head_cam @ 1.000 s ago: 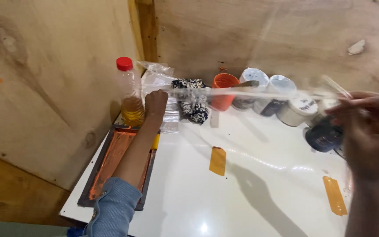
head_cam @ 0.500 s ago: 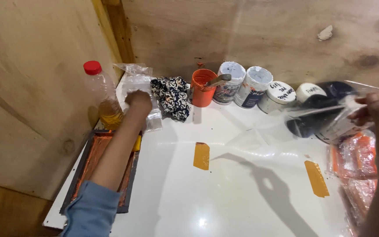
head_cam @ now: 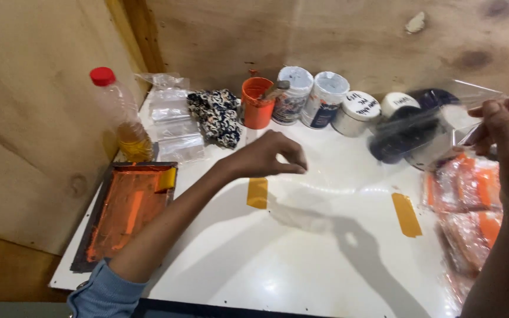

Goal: The person cleans a table with a cloth, then stirs orange paint in a small container using a stick. They then use a yellow sponge to spread the orange paint evenly across a rectangular black tray.

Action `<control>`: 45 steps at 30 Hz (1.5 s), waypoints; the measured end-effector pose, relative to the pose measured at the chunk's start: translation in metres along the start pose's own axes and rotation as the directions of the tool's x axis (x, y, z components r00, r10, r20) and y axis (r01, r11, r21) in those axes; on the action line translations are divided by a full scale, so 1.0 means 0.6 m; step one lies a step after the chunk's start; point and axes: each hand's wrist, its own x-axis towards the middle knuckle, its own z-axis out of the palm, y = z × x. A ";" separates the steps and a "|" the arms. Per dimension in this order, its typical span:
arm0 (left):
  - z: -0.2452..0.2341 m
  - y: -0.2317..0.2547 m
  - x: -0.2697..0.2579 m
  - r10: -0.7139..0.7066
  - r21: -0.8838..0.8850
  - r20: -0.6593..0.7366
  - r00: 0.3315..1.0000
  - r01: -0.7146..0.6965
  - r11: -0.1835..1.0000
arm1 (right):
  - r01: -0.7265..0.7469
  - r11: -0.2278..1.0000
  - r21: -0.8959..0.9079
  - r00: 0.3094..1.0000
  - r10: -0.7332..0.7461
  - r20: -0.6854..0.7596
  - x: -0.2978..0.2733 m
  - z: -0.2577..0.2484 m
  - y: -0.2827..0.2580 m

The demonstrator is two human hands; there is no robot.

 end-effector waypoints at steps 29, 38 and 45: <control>0.210 -0.155 -0.086 -0.443 0.496 -0.457 0.771 0.635 0.593 | -0.011 0.649 -0.760 0.964 0.210 0.165 -0.231 0.132 0.214; 0.208 -0.089 -0.069 -0.277 0.637 -0.529 0.802 0.591 0.494 | 0.124 0.377 -0.918 0.990 0.020 0.142 -0.226 0.147 0.218; 0.259 -0.104 -0.016 -0.358 0.557 -0.302 0.883 0.469 0.685 | 0.321 0.721 -0.614 0.844 0.077 0.531 -0.223 0.224 0.148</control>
